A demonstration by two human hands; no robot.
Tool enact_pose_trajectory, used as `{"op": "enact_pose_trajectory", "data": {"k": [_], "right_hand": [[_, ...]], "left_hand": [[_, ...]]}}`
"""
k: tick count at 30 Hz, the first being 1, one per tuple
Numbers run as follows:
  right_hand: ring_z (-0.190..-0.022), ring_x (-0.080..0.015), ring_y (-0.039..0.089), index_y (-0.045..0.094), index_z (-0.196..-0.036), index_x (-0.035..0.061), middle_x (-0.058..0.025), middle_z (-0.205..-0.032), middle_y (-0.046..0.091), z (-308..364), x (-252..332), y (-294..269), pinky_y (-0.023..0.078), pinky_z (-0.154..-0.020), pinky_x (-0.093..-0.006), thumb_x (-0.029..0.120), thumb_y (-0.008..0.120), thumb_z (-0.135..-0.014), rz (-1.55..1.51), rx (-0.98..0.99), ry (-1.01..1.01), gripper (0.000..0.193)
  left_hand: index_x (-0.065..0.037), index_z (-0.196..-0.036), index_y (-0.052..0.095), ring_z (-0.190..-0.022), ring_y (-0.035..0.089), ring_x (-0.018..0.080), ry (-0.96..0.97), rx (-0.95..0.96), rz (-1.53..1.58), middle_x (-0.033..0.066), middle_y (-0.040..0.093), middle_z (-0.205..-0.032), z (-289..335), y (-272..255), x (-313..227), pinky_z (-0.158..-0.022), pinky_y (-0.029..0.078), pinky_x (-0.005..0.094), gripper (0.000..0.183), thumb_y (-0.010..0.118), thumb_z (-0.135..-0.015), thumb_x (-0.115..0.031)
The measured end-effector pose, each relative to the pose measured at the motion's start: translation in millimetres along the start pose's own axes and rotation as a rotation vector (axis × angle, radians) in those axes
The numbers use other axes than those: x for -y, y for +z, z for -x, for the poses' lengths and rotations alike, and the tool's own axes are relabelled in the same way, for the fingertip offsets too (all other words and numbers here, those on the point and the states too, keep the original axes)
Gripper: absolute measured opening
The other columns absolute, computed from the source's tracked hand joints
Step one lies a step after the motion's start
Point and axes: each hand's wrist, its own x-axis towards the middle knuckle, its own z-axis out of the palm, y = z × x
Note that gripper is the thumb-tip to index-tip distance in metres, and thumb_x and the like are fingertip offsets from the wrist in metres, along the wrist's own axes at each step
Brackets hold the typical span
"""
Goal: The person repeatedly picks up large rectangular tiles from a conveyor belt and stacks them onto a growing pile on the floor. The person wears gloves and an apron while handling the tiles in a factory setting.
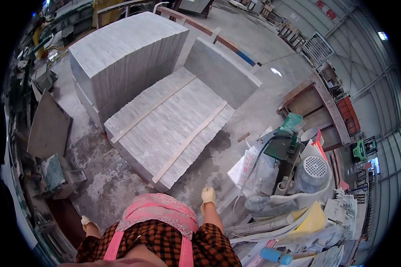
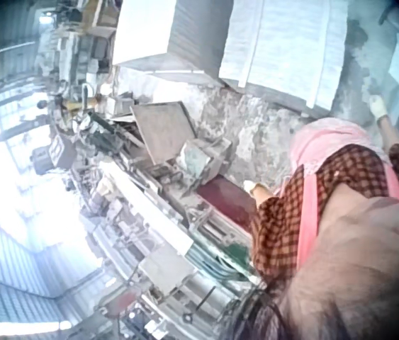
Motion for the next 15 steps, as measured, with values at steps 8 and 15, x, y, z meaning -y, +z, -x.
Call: {"op": "enact_pose_trajectory", "data": {"k": [8,15], "right_hand": [[-0.075,-0.0210,0.064,0.068,-0.094,-0.0025,-0.0117,-0.084,0.070,-30,-11,30,0.050,-0.070,-0.0354,0.021,0.055,-0.086,-0.263,-0.085,-0.237,0.027],[-0.074,-0.0187,0.062,0.068,-0.101,-0.0028,-0.0113,-0.084,0.071,19,-44,-21,0.048,-0.069,-0.0343,0.023,0.055,-0.086,-0.441,0.046,0.062,0.032]], "left_hand": [[0.005,-0.095,0.066,-0.085,0.064,0.0341,0.542,0.082,0.246,0.0226,0.068,-0.090,-37,38,-112,-0.076,0.046,0.0458,0.059,0.036,-0.094,-0.047],[0.002,-0.122,0.056,-0.118,0.051,0.0210,0.671,0.429,0.563,0.0121,0.058,-0.124,190,29,-249,-0.101,0.036,0.0348,0.060,0.047,-0.093,-0.049]]}}
